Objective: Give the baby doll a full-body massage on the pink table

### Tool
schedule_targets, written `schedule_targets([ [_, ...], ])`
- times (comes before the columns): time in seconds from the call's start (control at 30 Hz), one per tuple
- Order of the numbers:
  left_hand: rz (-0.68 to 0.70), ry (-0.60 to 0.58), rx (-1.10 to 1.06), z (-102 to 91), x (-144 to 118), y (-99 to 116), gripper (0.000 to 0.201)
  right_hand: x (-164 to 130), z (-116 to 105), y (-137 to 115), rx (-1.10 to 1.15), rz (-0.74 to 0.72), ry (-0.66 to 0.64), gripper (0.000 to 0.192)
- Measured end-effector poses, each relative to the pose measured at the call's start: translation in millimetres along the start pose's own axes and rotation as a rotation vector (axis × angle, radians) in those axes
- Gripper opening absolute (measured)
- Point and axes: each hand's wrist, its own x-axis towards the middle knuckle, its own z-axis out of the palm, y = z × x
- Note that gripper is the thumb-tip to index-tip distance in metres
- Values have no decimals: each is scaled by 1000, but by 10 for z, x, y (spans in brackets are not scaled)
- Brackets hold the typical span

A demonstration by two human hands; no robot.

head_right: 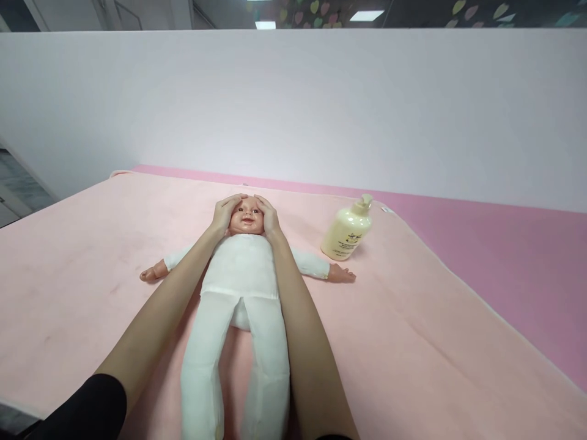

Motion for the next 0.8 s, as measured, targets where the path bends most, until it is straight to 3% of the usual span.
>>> schedule_targets([
  [0.37, -62, -1, 9, 36, -61, 113, 23, -41, -18, -2, -93, -31, -34, 45],
  [0.63, -6, 10, 62, 25, -40, 136, 28, 8, -47, 52, -47, -14, -44, 38],
  [0.8, -18, 39, 30, 63, -76, 130, 18, 45, -56, 83, -14, -15, -13, 32],
])
